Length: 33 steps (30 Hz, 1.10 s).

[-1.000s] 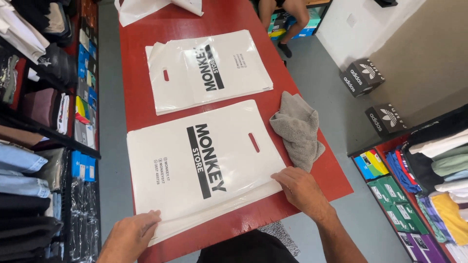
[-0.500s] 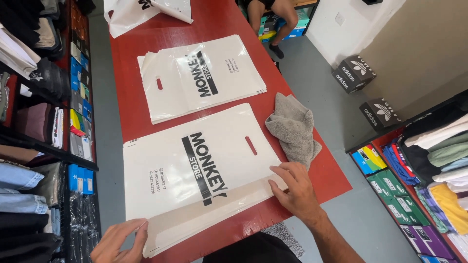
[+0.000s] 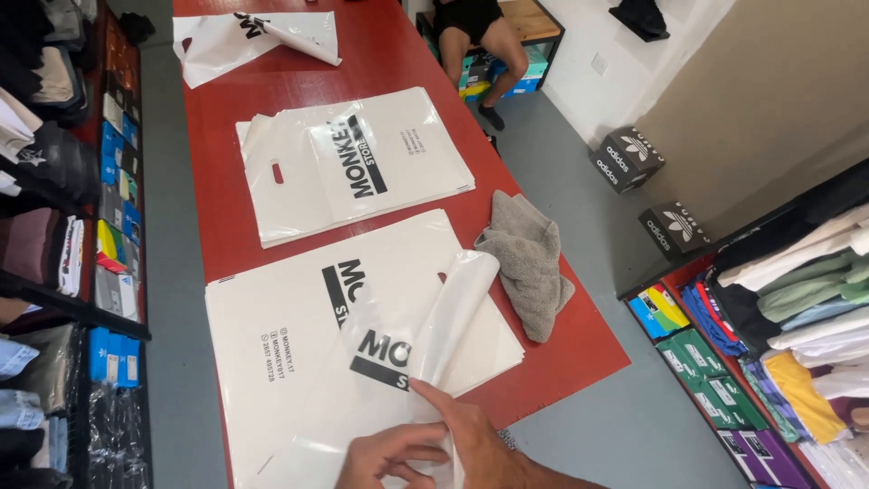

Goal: Cleaning and organizing white plastic shopping bags on a counter using a cloth.

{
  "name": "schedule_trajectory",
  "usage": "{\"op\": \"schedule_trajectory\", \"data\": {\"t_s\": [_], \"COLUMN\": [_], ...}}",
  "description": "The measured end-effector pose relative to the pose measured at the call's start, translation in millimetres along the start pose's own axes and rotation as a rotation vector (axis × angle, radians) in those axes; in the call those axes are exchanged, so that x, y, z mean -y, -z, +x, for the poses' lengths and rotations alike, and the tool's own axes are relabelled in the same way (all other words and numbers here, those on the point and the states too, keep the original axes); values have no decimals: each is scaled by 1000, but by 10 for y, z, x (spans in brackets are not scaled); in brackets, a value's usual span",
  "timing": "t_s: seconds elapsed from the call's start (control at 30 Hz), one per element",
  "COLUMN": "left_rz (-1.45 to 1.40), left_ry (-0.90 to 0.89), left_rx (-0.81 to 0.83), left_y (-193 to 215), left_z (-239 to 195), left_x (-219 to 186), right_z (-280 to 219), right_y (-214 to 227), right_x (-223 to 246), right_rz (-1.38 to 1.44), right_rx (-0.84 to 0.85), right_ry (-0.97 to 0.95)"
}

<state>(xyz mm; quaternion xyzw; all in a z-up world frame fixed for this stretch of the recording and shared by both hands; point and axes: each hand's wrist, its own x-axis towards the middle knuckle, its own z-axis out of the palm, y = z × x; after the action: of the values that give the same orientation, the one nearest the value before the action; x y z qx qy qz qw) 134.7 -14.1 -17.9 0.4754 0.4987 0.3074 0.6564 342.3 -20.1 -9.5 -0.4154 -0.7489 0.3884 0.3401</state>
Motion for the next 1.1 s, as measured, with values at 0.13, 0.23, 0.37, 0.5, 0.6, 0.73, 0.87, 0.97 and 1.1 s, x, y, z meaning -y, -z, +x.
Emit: {"op": "schedule_trajectory", "data": {"t_s": [0.13, 0.23, 0.37, 0.5, 0.6, 0.73, 0.87, 0.97, 1.1], "left_rz": [112, 197, -164, 64, 690, 961, 1104, 1247, 1340], "left_ry": [-409, -418, -523, -395, -435, -371, -693, -762, -887], "left_rx": [525, 537, 624, 37, -206, -69, -159, -262, -256], "left_y": [-77, 6, 471, 758, 943, 1115, 1090, 1110, 1150], "left_z": [-182, -271, -71, -33, 131, 350, 466, 561, 642], "left_x": [-358, -445, -407, -566, -594, -288, -105, 43, 56], "right_z": [-109, 5, 106, 87, 157, 229, 59, 76, 94], "right_y": [81, 168, 315, 407, 476, 526, 577, 611, 588], "right_x": [-58, 133, 278, 300, 327, 259, -85, -246, -442], "right_rz": [244, 262, 471, 635, 884, 1305, 1608, 1678, 1822], "right_rx": [-88, -171, -163, -144, -141, -13, -2, 8, -22], "right_ry": [91, 253, 420, 383, 332, 321, 156, 226, 244]}}
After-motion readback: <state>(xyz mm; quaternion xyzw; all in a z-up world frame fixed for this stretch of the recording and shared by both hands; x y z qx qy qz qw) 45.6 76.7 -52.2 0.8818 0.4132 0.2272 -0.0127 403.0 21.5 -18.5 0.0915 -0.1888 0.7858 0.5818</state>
